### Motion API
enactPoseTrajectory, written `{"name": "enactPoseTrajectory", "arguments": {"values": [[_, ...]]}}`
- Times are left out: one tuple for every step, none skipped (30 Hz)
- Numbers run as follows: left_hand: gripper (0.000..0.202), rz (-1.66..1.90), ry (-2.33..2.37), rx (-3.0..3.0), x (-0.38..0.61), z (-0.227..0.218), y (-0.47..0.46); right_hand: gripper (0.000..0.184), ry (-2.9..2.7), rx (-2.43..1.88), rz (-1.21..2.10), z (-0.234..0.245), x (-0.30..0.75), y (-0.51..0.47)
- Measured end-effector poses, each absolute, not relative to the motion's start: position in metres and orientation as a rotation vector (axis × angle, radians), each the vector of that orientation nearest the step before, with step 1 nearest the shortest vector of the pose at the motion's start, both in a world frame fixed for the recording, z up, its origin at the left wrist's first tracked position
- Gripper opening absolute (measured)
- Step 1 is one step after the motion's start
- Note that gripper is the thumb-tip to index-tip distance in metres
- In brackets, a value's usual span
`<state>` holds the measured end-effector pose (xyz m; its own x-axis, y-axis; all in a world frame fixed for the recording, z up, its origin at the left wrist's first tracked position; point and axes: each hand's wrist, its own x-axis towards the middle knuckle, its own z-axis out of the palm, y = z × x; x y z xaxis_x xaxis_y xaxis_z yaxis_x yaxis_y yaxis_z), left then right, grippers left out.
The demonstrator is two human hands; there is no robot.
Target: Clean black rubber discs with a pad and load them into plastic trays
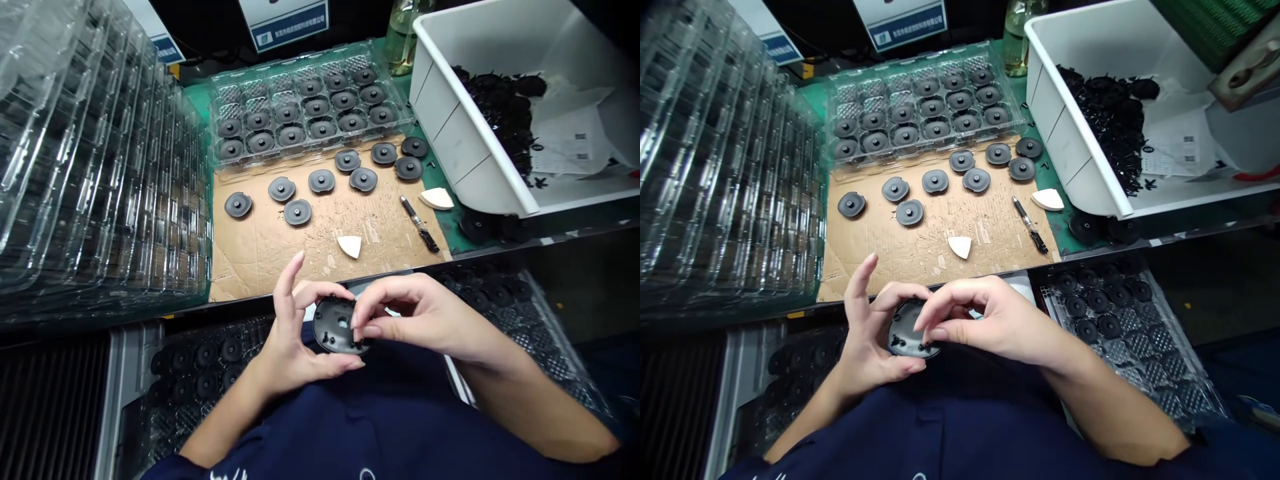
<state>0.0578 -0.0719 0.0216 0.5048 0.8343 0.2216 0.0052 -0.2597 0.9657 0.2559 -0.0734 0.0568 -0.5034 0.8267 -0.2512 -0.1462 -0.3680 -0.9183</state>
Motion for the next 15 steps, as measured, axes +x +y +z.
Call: {"name": "enactPoseTrajectory", "arguments": {"values": [[0.104, 0.911, 0.734, 1.615, 0.058, 0.024, -0.073, 0.006, -1.177, -0.96, 1.965, 0.058, 0.257, -0.071], [0.104, 0.889, 0.74, 1.599, 0.058, 0.025, -0.073, 0.007, -1.164, -0.944, 1.994, 0.059, 0.257, -0.07], [0.104, 0.872, 0.743, 1.59, 0.058, 0.026, -0.074, 0.007, -1.151, -0.922, 2.02, 0.06, 0.258, -0.069], [0.104, 0.859, 0.743, 1.585, 0.059, 0.026, -0.075, 0.007, -1.141, -0.897, 2.045, 0.061, 0.259, -0.068], [0.105, 0.851, 0.741, 1.58, 0.06, 0.026, -0.075, 0.007, -1.131, -0.875, 2.062, 0.061, 0.259, -0.068], [0.105, 0.847, 0.738, 1.573, 0.061, 0.025, -0.075, 0.007, -1.125, -0.865, 2.067, 0.061, 0.26, -0.069], [0.106, 0.843, 0.736, 1.566, 0.062, 0.024, -0.075, 0.007, -1.116, -0.868, 2.06, 0.06, 0.261, -0.071], [0.106, 0.843, 0.738, 1.563, 0.063, 0.023, -0.075, 0.008, -1.1, -0.886, 2.047, 0.059, 0.261, -0.073], [0.106, 0.842, 0.741, 1.566, 0.064, 0.022, -0.075, 0.008, -1.07, -0.91, 2.031, 0.058, 0.262, -0.075], [0.105, 0.844, 0.745, 1.572, 0.066, 0.021, -0.075, 0.008, -1.027, -0.939, 2.013, 0.057, 0.262, -0.078], [0.105, 0.849, 0.745, 1.582, 0.067, 0.021, -0.074, 0.008, -0.979, -0.971, 1.99, 0.055, 0.263, -0.082], [0.105, 0.856, 0.743, 1.596, 0.069, 0.02, -0.074, 0.01, -0.944, -1.011, 1.953, 0.054, 0.263, -0.086], [0.105, 0.868, 0.736, 1.613, 0.07, 0.02, -0.073, 0.012, -0.926, -1.06, 1.894, 0.053, 0.265, -0.091], [0.106, 0.882, 0.728, 1.631, 0.072, 0.019, -0.072, 0.013, -0.934, -1.116, 1.811, 0.052, 0.266, -0.096], [0.106, 0.896, 0.719, 1.646, 0.074, 0.019, -0.071, 0.012, -0.969, -1.173, 1.7, 0.051, 0.269, -0.102]]}}
